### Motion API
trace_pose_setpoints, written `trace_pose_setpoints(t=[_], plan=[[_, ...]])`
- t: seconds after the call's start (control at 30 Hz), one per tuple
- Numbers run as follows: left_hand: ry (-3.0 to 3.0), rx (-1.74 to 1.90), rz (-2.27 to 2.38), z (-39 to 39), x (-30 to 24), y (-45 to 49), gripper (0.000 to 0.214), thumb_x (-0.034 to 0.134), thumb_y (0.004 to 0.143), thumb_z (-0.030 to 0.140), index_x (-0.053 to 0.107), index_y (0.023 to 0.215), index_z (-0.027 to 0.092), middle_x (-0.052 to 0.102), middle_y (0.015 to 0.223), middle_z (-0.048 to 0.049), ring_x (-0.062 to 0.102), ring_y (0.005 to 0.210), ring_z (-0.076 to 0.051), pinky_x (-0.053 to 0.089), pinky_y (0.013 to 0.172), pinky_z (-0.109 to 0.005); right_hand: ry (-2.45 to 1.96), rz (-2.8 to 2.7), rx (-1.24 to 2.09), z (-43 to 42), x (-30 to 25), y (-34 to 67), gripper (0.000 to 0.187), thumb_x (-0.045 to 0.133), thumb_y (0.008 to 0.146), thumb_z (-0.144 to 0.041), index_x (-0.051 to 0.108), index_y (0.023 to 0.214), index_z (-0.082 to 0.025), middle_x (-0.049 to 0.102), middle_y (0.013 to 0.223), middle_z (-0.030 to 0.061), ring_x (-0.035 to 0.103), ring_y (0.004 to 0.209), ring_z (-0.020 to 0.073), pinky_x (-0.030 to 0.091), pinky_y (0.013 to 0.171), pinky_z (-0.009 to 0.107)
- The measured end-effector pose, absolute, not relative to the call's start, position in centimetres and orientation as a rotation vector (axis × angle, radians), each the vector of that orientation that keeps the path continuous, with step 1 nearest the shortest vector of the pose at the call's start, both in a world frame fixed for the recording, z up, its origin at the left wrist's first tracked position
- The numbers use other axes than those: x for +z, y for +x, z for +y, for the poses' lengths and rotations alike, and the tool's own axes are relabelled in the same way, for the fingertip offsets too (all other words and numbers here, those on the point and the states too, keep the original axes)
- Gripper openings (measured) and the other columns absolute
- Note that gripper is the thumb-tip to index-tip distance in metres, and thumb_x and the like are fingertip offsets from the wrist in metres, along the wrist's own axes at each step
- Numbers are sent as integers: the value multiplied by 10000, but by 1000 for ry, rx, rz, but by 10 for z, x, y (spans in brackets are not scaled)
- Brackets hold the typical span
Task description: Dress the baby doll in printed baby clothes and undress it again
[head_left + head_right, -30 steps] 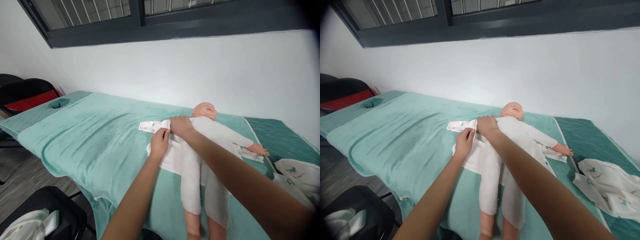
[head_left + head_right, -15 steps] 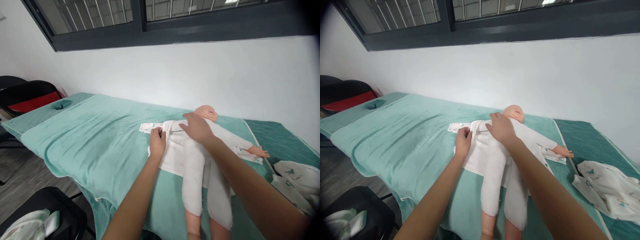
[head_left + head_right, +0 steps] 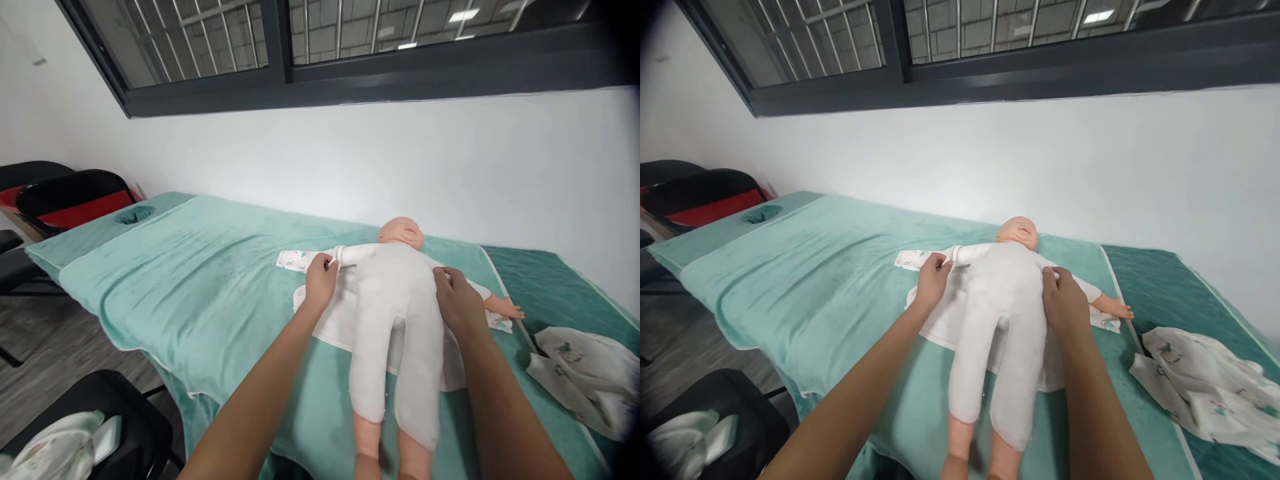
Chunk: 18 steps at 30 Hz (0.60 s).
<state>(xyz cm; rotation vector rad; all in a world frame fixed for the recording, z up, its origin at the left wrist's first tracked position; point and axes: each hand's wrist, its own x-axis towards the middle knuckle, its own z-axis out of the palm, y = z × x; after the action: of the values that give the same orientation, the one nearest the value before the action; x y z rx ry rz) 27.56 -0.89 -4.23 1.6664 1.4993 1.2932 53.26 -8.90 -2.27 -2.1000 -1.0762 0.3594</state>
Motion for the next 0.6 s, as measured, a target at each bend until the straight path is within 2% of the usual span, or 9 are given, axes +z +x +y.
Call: trace_pose_setpoints(t=[0.2,0.33,0.47,0.6], plan=[[1723,1217,1416,-3,-21,304,66,548,895,288,562,900,224,655,907,-4,577,823,-161,417,769,-285,-1881,-993,525,-90,-29,529,604,464,890,-614,570,1352,-240,685,1208,125,633,1108,301,460,976,442],[1738,1182,1378,3,-7,314,113,526,919,301,527,836,223,622,819,12,559,783,-157,405,725,-276,-1658,-987,614,-89,-34,520,653,551,852,-634,547,1374,-243,671,1242,106,635,1109,275,501,967,411],[1783,1177,1404,6,8,313,112,511,931,294,510,840,229,598,776,18,542,753,-153,390,689,-267,-1471,-1118,667,-87,-40,511,643,586,861,-615,520,1399,-270,547,1442,84,528,1303,271,429,1102,416],[1878,1157,1409,6,20,311,107,498,944,291,511,856,233,599,768,18,543,740,-153,385,674,-264,-1390,-1242,782,-79,-50,507,683,605,858,-600,468,1440,-272,448,1544,76,420,1417,268,335,1188,433]])
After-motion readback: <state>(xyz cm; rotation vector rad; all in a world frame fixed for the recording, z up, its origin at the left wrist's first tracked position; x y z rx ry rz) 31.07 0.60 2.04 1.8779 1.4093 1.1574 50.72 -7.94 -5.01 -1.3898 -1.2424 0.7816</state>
